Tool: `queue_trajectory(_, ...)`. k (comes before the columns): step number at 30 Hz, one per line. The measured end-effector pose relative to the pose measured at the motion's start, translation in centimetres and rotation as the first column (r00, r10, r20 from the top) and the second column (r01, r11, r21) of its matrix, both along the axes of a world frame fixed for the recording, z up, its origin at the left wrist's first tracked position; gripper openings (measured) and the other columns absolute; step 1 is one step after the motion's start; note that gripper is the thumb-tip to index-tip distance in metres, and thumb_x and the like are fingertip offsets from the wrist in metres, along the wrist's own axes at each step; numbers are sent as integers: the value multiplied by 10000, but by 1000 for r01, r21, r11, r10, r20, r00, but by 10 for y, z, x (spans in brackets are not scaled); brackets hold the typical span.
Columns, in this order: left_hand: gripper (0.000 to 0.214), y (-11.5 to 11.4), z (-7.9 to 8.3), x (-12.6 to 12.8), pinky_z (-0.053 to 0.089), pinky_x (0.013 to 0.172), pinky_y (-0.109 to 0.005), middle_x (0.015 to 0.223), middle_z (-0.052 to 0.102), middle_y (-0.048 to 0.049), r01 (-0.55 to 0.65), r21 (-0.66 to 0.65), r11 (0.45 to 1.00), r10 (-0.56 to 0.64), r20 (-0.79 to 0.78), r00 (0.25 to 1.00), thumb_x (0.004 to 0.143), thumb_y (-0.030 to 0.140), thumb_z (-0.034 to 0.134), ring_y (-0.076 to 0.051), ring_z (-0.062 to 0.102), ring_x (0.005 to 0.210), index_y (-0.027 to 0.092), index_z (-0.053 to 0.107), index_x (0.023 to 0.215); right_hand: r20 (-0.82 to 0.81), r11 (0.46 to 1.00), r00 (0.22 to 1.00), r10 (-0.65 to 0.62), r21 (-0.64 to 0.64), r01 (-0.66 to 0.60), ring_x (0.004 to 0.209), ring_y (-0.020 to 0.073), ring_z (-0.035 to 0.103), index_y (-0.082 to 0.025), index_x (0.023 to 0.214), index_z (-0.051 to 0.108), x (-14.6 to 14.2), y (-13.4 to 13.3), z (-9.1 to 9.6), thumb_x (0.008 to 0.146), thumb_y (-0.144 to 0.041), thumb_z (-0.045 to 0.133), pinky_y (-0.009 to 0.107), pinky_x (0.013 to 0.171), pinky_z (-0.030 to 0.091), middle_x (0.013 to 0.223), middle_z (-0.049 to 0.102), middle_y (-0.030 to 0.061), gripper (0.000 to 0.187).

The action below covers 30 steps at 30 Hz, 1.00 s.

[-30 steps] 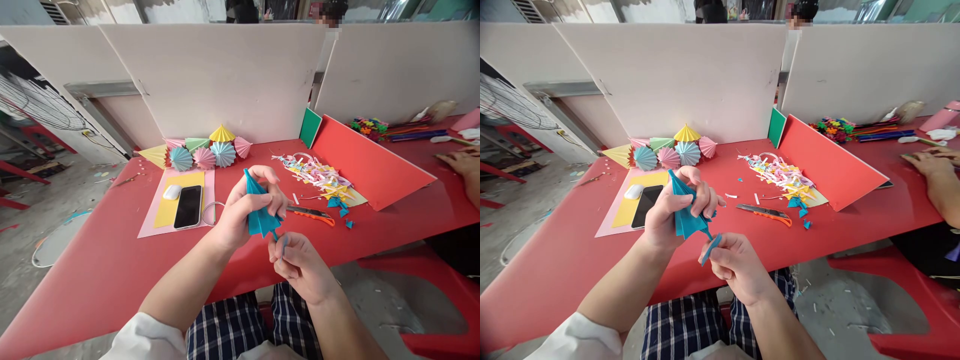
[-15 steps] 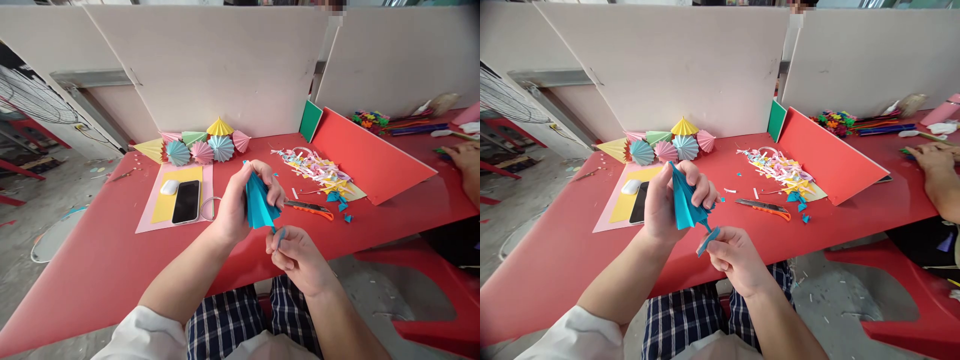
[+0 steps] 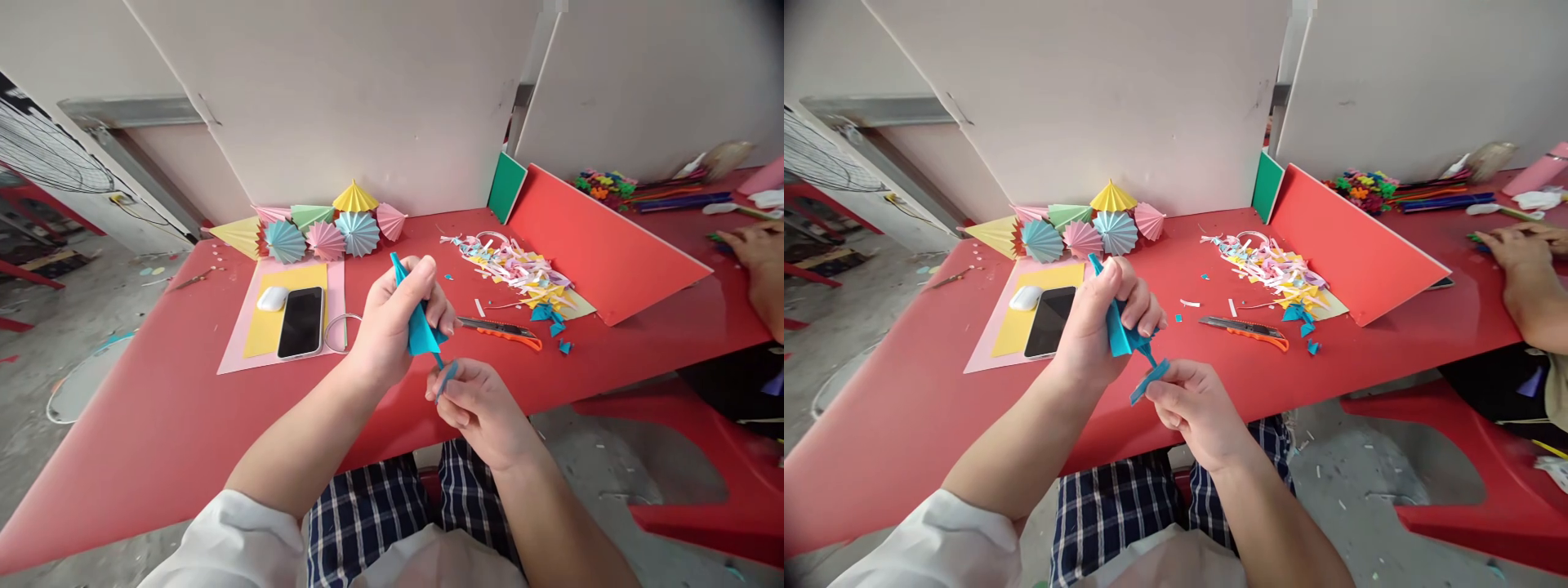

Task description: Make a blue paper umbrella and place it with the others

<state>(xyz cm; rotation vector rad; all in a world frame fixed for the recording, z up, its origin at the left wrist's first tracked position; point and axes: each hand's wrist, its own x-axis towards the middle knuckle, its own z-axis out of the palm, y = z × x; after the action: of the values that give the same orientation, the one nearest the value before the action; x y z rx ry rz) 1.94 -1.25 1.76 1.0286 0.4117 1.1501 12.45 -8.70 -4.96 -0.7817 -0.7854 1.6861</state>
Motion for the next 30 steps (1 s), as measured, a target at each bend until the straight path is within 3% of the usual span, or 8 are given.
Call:
queue_trajectory(7, 163, 6, -3, 1, 455, 503, -174, 481, 459, 84, -47, -50, 998, 48, 13, 999, 787, 312, 630, -57, 517, 448, 199, 589, 897, 106, 1000, 994, -25, 1, 25, 398, 26, 269, -181, 682, 650, -3, -2, 4, 720, -350, 677, 225, 383, 137, 608, 552, -20, 174)
queue_trajectory(10, 158, 6, -2, 0, 445, 488, -177, 442, 386, 101, -23, -41, 999, 24, 30, 999, 770, 328, 650, -47, 471, 406, 196, 564, 776, 111, 999, 993, -37, 2, 37, 398, 26, 270, -188, 677, 646, -4, -1, 3, 721, -342, 676, 226, 378, 137, 634, 573, -15, 162)
queue_trajectory(14, 351, 5, 1, 0, 441, 477, -197, 430, 324, 95, -28, -67, 997, 30, 22, 999, 790, 414, 603, -45, 417, 376, 189, 426, 587, 107, 999, 994, -32, 5, 32, 405, 24, 295, -194, 697, 653, -4, -1, 2, 724, -332, 678, 226, 383, 150, 677, 592, -7, 143)
queue_trajectory(20, 435, 7, 2, 1, 422, 457, -206, 455, 327, 74, -61, -110, 992, 62, 6, 998, 838, 438, 520, -45, 383, 359, 194, 347, 522, 155, 998, 986, -56, 1, 57, 412, 31, 297, -195, 678, 652, -5, 0, 2, 715, -336, 681, 226, 387, 190, 660, 590, -13, 149)
queue_trajectory(24, 424, 10, 4, -3, 417, 444, -198, 465, 291, 72, -84, -150, 985, 87, 14, 996, 862, 430, 483, -44, 350, 354, 197, 342, 537, 173, 974, 960, -222, 86, 209, 496, 61, 413, -216, 657, 659, -4, 2, 3, 703, -293, 683, 232, 444, 321, 739, 614, -3, 92)
queue_trajectory(27, 426, 12, 9, -7, 401, 426, -192, 458, 256, 74, -97, -186, 978, 103, 24, 994, 868, 423, 476, -46, 326, 349, 198, 322, 541, 214, 899, 877, -430, 184, 396, 619, 98, 505, -227, 678, 661, -3, 5, 7, 708, -276, 675, 252, 535, 412, 814, 612, 1, 59)
queue_trajectory(30, 444, 10, 14, -10, 390, 417, -189, 451, 235, 74, -59, -202, 978, 77, 81, 994, 883, 406, 460, -43, 308, 345, 195, 290, 530, 294, 819, 770, -566, 314, 481, 664, 114, 537, -227, 654, 634, -5, 6, 13, 723, -255, 667, 275, 628, 454, 753, 601, -12, 81)
